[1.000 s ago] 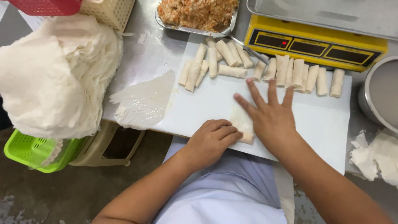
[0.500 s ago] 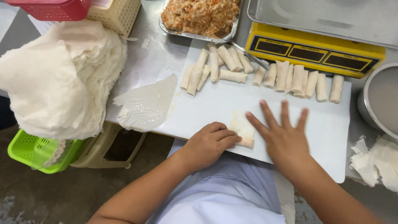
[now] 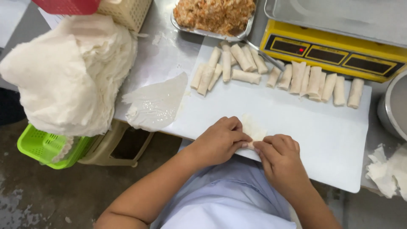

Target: Preparing spring rolls by placing filling on wrappers, rolling them, and then packing the finished rolls into plastic bags.

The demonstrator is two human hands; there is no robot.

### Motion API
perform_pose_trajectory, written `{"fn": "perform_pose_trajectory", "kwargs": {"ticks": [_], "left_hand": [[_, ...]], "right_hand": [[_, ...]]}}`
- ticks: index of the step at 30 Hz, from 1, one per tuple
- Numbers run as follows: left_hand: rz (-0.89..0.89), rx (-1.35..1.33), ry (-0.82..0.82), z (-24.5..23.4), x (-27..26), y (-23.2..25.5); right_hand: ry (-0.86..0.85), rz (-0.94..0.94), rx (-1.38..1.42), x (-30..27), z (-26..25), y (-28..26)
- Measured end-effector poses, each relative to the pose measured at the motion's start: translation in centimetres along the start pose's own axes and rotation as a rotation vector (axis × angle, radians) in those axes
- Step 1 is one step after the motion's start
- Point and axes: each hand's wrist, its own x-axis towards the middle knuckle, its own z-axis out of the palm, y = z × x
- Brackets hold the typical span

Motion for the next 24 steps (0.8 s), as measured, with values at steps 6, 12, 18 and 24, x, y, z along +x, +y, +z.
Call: {"fn": "perform_pose_trajectory", "kwargs": {"ticks": [6, 12, 18, 24], "left_hand": [[0.274, 0.172, 0.170, 1.3, 1.0, -1.0], [0.330, 0.519, 0.164, 0.3, 0.9, -0.5], [-0.026, 0.202, -0.002, -0.4, 2.4, -1.6], [-0.006, 0.259, 0.236, 0.2, 4.7, -1.9]], "right_hand": [[0.131, -0.186, -0.243, 1.7, 0.0, -0.1], [0.100, -0.228, -0.346, 1.7, 1.7, 2.2], [0.069, -0.098, -0.157, 1.7, 2.4, 5.0], [0.002, 0.099, -0.266, 5.3, 0.2, 4.2]]}}
